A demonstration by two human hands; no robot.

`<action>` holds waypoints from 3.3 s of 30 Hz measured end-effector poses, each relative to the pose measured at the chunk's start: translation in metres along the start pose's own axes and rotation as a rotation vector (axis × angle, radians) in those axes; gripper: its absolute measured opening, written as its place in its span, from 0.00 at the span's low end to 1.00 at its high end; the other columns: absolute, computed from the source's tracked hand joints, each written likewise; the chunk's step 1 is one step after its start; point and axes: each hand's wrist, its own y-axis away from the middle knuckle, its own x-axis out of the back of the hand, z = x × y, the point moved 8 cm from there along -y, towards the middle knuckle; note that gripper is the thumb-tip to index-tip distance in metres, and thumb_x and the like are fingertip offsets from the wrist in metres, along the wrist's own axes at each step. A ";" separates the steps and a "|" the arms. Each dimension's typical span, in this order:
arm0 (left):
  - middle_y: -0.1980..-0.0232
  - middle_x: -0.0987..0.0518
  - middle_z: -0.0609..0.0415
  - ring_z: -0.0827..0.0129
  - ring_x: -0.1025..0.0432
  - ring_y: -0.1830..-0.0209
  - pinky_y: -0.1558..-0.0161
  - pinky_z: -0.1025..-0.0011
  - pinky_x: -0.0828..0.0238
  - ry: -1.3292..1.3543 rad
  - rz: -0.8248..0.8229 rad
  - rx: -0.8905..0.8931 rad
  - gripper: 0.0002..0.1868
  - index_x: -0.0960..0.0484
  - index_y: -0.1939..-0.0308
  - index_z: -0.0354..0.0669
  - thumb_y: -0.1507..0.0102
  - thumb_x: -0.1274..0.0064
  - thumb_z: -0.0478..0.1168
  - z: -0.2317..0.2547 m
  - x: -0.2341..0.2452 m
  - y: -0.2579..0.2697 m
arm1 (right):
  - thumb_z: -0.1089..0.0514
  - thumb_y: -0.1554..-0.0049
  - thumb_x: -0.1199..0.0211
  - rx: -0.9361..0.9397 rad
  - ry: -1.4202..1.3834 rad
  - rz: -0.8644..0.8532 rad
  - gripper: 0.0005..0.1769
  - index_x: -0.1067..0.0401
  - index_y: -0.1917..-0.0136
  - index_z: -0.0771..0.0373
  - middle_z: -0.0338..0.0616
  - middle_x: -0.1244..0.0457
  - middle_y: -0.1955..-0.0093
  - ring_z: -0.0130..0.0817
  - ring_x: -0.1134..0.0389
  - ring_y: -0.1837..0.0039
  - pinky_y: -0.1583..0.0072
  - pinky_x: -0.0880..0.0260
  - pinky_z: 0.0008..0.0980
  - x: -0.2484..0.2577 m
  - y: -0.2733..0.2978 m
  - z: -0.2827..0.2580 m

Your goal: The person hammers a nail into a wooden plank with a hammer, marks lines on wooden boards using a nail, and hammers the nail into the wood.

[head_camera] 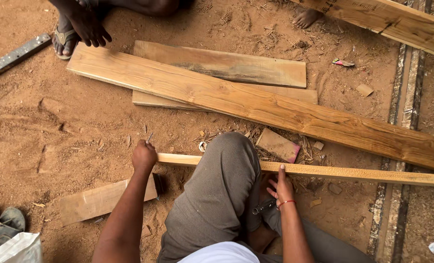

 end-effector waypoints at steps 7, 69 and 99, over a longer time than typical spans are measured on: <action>0.59 0.16 0.41 0.46 0.21 0.59 0.55 0.49 0.27 -0.017 0.030 -0.003 0.16 0.18 0.55 0.46 0.28 0.58 0.50 0.012 0.002 0.014 | 0.38 0.42 0.38 0.062 -0.414 0.013 0.41 0.40 0.24 0.62 0.54 0.42 0.27 0.56 0.39 0.28 0.39 0.29 0.52 0.008 -0.043 0.019; 0.58 0.18 0.43 0.50 0.23 0.62 0.56 0.52 0.27 0.026 -0.092 -0.114 0.15 0.21 0.52 0.44 0.28 0.60 0.48 0.107 -0.029 0.070 | 0.40 0.43 0.35 0.179 -0.081 0.269 0.49 0.52 0.16 0.47 0.55 0.38 0.48 0.46 0.37 0.53 0.52 0.37 0.48 0.186 -0.013 0.004; 0.56 0.15 0.47 0.52 0.21 0.57 0.55 0.55 0.24 -0.225 -0.562 -1.132 0.10 0.19 0.51 0.48 0.32 0.53 0.43 0.447 -0.145 0.235 | 0.47 0.38 0.34 -0.306 -0.785 -0.028 0.16 0.36 0.48 0.56 0.35 0.40 0.60 0.31 0.35 0.56 0.49 0.31 0.40 0.024 0.024 0.136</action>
